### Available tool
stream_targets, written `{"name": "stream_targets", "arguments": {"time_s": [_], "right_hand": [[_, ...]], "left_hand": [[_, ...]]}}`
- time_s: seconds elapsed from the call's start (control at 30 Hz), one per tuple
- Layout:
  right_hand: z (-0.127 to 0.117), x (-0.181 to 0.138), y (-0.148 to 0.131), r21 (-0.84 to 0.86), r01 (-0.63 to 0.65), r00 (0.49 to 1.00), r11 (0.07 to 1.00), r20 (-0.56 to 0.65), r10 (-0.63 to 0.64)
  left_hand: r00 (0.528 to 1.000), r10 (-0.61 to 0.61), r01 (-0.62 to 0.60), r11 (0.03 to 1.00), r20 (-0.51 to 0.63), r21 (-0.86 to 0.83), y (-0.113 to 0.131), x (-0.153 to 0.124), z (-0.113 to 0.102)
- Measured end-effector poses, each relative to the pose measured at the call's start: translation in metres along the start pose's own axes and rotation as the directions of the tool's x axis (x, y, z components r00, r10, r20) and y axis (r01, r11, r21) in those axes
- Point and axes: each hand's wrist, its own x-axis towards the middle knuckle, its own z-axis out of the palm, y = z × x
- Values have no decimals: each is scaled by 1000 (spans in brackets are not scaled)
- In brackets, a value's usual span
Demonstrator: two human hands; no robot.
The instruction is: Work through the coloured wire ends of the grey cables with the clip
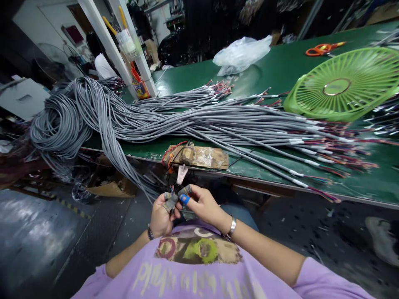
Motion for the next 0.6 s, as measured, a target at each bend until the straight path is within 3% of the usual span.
{"name": "stream_targets", "arguments": {"time_s": [0.17, 0.33, 0.4, 0.5, 0.6], "right_hand": [[5, 9, 2, 127, -150, 988, 980, 41, 146], [7, 10, -4, 191, -216, 975, 958, 93, 201], [5, 7, -4, 105, -162, 985, 981, 69, 155], [1, 3, -4, -178, 55, 998, 983, 35, -49], [-1, 3, -2, -258, 131, 991, 957, 49, -123]], "left_hand": [[996, 34, -47, 988, 82, 150, -5, -2, -4], [987, 49, -95, 945, 151, 313, -1, -2, -2], [985, -27, -32, 944, 171, 330, 0, -1, -2], [961, -167, 87, 938, 219, 334, 0, 2, -3], [958, -179, 103, 943, 223, 315, -3, 3, -5]]}}
